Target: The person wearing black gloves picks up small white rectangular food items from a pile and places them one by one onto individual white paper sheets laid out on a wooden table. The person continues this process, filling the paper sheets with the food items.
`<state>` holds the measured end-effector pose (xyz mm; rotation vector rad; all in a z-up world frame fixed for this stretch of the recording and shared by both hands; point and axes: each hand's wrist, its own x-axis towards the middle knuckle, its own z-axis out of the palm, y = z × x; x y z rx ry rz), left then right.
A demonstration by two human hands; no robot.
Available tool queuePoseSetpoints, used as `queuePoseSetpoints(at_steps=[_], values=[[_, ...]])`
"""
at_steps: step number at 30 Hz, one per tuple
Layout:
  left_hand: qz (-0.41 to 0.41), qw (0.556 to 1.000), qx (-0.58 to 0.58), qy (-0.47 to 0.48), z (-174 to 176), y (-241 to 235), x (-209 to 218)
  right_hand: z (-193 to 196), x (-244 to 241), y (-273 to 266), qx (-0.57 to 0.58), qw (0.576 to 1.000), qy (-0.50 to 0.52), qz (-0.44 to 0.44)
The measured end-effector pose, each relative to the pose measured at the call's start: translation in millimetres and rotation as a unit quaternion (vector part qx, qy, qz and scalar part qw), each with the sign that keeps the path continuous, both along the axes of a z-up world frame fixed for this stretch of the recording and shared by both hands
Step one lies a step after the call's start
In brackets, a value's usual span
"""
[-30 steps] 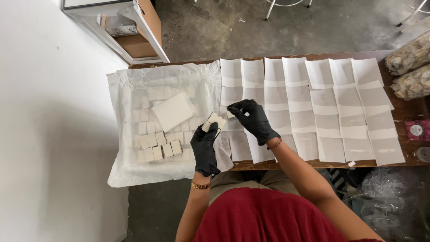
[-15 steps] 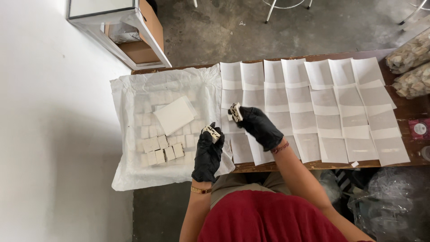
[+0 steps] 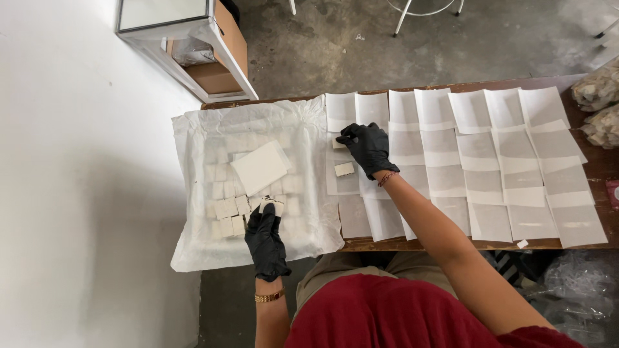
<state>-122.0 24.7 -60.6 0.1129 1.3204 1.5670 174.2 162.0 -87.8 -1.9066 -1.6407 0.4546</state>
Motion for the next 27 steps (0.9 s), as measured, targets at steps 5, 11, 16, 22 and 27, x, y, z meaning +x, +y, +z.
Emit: queuePoseSetpoints(at_steps=[5,11,16,22,27], values=[[-0.026,0.999,0.020,0.035,34.9,0.7,23.3,15.9,-1.4,-10.8,0.070,0.997,0.001,-0.026],[-0.105,0.991,0.044,0.076,59.7,13.6,79.6,112.8,-62.0,-84.4,-0.075,0.926,0.352,0.111],[-0.133,0.983,0.099,0.078,43.7,18.4,97.4,90.7,-57.2,-73.1,-0.060,0.917,0.379,0.114],[-0.122,0.984,0.112,0.069,40.5,19.5,83.9,88.5,-50.1,-32.6,-0.011,0.936,0.303,0.178],[-0.025,0.986,0.133,0.098,53.4,11.1,37.8,20.7,15.1,78.9,0.076,0.978,0.124,0.147]])
